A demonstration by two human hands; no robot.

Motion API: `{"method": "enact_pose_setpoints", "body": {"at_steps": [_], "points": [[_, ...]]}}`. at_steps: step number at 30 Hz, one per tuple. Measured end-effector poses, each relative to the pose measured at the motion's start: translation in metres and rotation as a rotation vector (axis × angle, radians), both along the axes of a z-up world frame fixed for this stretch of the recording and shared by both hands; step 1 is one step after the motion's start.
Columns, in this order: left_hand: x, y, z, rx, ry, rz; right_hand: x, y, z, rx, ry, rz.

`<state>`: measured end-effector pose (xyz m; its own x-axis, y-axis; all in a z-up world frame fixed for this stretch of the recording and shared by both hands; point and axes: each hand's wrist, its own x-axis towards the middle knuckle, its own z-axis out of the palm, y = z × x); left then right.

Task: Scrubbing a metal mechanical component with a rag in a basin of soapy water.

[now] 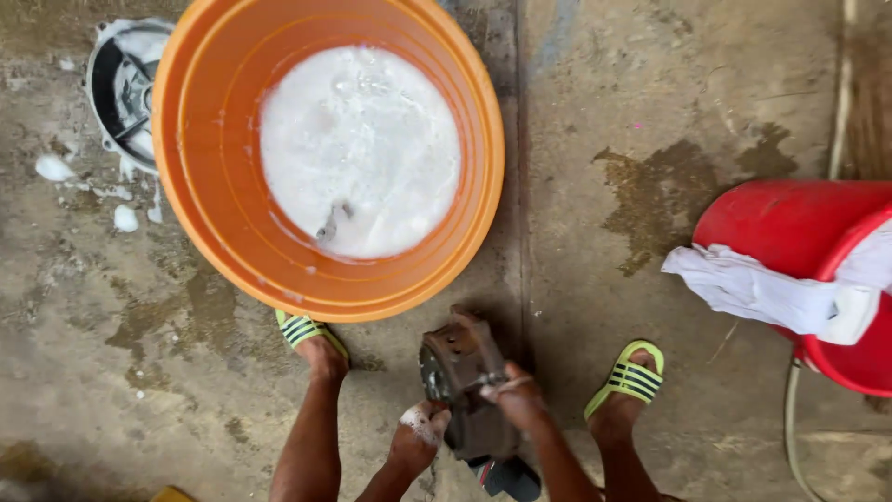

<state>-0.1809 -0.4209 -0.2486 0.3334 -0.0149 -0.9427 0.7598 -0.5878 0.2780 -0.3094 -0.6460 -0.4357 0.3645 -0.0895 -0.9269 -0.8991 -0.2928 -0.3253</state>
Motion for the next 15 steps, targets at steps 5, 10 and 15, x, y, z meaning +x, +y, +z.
{"method": "enact_pose_setpoints", "body": {"at_steps": [5,10,15], "points": [[-0.011,0.032,-0.001,0.124,0.160,-0.085,-0.001,0.091,0.013,0.594,0.201,-1.057],[-0.015,0.065,-0.002,0.111,0.228,0.103,-0.112,0.168,-0.064,0.023,0.058,-0.145],[0.001,0.052,0.004,0.156,0.300,0.134,-0.176,0.154,-0.089,0.049,-0.570,-0.426]]}}
